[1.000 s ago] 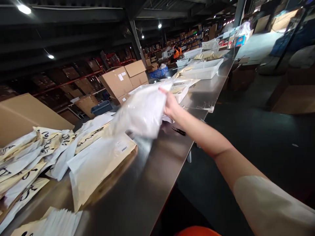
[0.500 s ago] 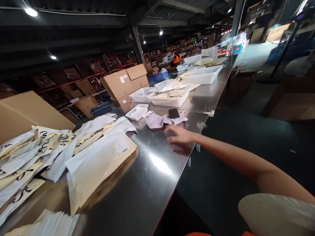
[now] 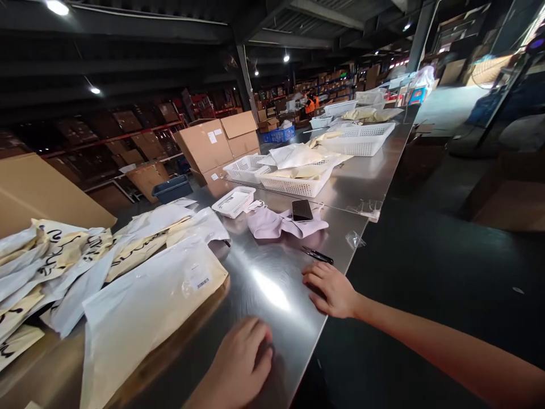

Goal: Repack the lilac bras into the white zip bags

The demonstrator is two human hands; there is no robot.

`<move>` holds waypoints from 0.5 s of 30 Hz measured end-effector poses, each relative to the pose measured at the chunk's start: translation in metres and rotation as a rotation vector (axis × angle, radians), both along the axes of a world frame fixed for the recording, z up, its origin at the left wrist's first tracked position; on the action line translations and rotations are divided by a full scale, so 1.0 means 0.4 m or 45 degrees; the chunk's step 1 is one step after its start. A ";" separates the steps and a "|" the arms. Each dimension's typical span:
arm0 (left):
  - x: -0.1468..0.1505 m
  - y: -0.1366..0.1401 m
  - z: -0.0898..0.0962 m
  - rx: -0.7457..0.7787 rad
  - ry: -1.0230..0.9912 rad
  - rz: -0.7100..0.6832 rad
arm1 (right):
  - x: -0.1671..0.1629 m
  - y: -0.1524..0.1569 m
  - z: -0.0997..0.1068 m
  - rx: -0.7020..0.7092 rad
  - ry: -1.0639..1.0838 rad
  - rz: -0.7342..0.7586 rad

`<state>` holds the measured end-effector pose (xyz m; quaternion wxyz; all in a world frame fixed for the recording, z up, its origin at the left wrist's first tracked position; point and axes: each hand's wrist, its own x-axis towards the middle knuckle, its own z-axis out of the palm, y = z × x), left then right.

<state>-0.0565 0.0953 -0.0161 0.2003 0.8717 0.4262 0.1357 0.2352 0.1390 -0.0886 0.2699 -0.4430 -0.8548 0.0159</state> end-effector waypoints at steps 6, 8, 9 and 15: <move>0.053 0.390 0.065 0.378 0.055 -0.231 | 0.104 0.074 0.020 0.159 -0.191 -0.307; 0.067 0.528 0.075 0.471 0.044 -0.207 | 0.158 0.117 0.009 0.147 -0.170 -0.457; 0.080 0.597 0.080 0.503 0.040 -0.173 | 0.179 0.133 -0.001 0.106 -0.136 -0.508; 0.265 0.998 0.119 0.504 0.025 0.144 | 0.211 0.147 -0.027 0.000 -0.106 -0.536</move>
